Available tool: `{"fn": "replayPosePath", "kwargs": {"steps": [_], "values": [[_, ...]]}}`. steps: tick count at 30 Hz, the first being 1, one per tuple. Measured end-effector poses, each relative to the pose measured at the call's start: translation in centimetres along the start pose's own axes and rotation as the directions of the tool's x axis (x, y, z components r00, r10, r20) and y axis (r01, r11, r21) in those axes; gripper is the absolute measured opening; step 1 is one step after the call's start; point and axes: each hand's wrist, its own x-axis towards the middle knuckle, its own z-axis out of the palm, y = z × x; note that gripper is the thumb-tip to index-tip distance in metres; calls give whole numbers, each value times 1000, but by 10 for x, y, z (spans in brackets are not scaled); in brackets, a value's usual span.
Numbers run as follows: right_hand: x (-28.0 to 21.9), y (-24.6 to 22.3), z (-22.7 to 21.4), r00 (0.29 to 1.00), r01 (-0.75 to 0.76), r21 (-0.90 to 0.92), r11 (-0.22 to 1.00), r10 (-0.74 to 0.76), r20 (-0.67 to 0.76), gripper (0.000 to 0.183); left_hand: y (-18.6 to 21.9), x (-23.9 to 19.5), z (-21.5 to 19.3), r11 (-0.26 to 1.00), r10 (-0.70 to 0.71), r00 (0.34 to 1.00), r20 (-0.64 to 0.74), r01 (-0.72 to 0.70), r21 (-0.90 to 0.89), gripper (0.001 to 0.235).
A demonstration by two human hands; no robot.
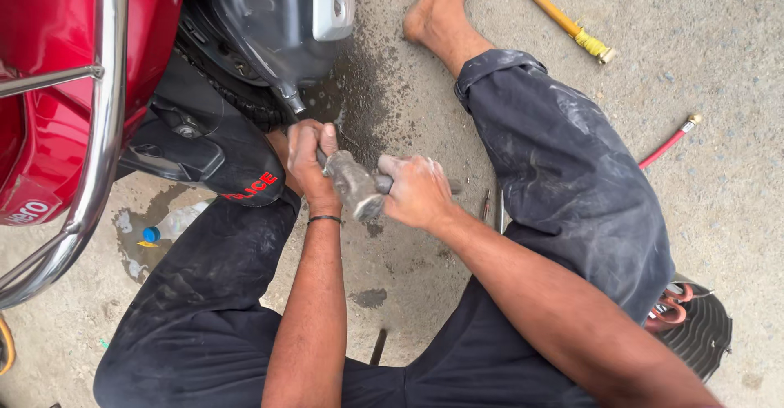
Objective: The person sits on the ground and uses a hammer to repeatedly strike a metal tool inserted into the rear wheel hub of a red scooter. The person continues this action for the duration of the clip.
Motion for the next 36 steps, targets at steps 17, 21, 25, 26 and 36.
{"fn": "replayPosePath", "kwargs": {"steps": [17,21,25,26,36], "values": [[-15,38,24,999,-47,77,996,45,19,36,-11,9,-13,988,94,969,229,-118,96,36],[-21,12,-5,985,-106,233,967,71,155,32,-4,13,-19,977,75,976,205,-113,181,41],[-14,-8,-28,951,302,263,916,-309,-16,34,10,14,-10,956,117,989,95,-138,259,37],[-9,-10,-26,937,345,286,894,-344,-56,32,12,14,-8,957,110,992,63,-123,261,37],[-1,6,-7,994,110,299,948,-112,-9,22,16,7,-9,968,158,987,23,-159,192,25]]}}
